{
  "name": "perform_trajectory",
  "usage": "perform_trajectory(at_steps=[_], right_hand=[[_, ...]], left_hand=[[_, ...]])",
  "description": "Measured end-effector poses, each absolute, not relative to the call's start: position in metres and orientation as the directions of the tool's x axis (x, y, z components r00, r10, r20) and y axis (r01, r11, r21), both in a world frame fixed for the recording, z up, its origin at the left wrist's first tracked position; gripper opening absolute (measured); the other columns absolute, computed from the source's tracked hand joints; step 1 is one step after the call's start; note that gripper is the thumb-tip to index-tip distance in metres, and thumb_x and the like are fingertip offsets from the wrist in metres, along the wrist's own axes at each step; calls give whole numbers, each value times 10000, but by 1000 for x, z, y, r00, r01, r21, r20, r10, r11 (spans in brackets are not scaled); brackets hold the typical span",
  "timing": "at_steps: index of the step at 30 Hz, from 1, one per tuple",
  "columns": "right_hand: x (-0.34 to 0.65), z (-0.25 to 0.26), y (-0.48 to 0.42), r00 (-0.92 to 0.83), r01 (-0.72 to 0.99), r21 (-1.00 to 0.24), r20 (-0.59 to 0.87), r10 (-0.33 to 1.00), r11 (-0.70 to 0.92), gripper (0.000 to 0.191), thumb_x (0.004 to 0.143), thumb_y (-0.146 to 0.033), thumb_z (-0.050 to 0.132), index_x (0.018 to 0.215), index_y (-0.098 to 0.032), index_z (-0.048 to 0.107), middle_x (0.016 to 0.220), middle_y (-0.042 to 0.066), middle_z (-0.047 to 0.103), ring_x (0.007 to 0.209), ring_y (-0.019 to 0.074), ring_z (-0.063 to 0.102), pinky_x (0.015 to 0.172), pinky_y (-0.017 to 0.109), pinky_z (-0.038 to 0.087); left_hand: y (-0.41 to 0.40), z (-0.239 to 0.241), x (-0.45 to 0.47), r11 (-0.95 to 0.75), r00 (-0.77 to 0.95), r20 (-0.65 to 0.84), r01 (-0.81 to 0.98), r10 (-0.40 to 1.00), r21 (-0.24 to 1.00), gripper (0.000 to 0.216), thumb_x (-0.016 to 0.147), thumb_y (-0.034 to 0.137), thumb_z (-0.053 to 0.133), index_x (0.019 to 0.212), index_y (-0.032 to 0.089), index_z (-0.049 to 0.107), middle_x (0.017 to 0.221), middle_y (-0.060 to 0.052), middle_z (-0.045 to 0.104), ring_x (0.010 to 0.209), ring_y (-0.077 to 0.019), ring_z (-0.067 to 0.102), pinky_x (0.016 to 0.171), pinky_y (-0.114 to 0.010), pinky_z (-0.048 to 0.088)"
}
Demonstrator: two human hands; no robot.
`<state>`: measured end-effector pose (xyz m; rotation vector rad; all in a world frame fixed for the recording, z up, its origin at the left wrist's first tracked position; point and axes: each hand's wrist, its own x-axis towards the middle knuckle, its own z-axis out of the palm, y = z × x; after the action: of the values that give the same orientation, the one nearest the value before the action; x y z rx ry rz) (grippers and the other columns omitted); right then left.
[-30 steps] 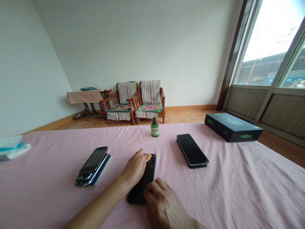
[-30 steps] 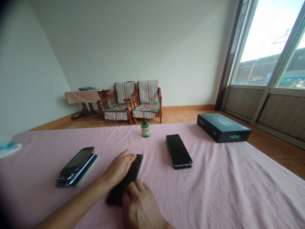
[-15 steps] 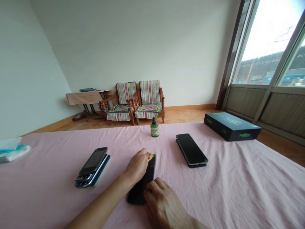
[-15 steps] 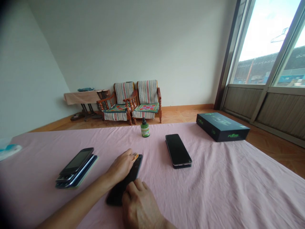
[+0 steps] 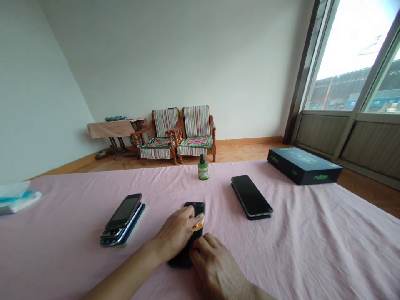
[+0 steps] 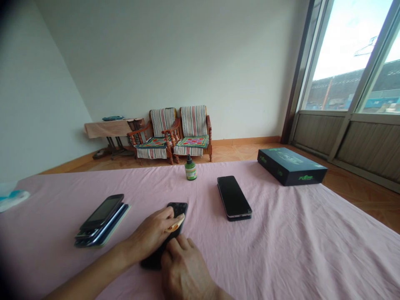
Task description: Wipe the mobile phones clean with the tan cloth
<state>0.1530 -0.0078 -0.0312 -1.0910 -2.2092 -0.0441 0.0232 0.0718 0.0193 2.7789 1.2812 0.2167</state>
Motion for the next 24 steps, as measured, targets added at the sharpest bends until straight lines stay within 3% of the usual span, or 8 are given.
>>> perform_trajectory(at_steps=[7,16,24], right_hand=[[156,-27,-11,-429,715,-270,560,709,645,183,737,-10,539,790,-168,616,868,46,636,788,191,556,663,277,498],[154,-30,-10,-379,719,-239,653,656,653,158,694,-20,550,719,-171,587,811,38,626,726,185,526,627,287,440],[153,-28,-14,-373,704,-205,708,600,680,144,707,-61,550,635,-184,528,659,9,578,586,147,498,553,279,339]], left_hand=[[100,16,41,-644,629,147,758,763,101,248,969,205,381,936,187,626,822,-18,501,720,-158,498,626,-259,332],[52,14,5,-707,694,139,700,707,101,309,1007,310,326,1026,246,627,810,-10,520,778,-171,486,680,-264,354],[27,17,-20,-780,772,115,622,625,71,236,998,281,373,1143,285,560,838,-8,535,767,-168,470,659,-275,329]])
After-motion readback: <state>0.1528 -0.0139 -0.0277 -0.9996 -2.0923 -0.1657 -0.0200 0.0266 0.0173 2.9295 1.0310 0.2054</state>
